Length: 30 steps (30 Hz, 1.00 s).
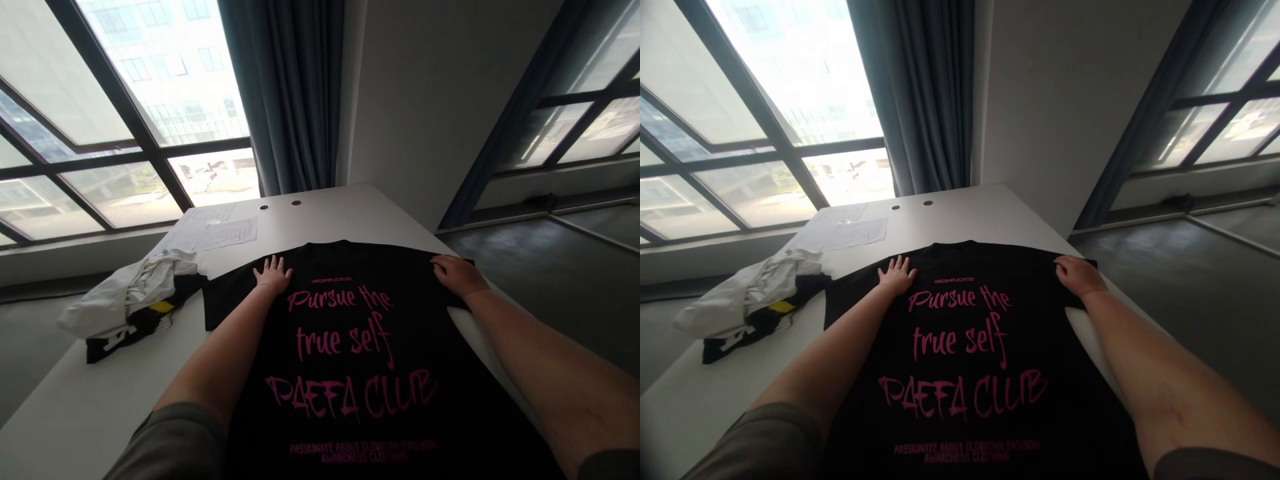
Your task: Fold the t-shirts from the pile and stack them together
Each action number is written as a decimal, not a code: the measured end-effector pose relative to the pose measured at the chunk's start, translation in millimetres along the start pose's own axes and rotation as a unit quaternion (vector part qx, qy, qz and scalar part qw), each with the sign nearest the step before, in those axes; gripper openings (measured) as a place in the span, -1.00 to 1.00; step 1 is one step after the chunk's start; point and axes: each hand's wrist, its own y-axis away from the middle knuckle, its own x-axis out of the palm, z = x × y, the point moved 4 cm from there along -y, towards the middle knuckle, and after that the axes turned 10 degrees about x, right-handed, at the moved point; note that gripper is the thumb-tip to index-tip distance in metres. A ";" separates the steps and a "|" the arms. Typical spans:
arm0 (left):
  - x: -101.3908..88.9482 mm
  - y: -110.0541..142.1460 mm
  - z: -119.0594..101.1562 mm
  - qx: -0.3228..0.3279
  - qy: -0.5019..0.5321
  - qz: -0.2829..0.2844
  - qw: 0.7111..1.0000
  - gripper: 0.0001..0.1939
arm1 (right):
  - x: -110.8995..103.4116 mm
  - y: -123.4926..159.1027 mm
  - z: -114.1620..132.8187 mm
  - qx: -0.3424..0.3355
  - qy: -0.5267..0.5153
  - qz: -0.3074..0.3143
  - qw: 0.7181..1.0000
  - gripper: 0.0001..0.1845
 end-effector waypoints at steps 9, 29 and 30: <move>2.2 -49.1 14.2 -0.022 -0.016 0.007 1.000 -0.19 | 12.5 -6.3 -14.3 -0.053 -0.010 -0.068 0.996 -0.64; 29.2 190.5 166.6 -0.086 -0.079 -0.100 0.988 -0.35 | 4.5 -6.4 -11.9 0.036 0.001 -0.009 0.999 -0.70; 26.9 191.3 163.8 -0.095 -0.075 -0.094 0.988 -0.35 | 4.5 -6.1 -12.4 0.046 0.008 -0.006 0.999 -0.69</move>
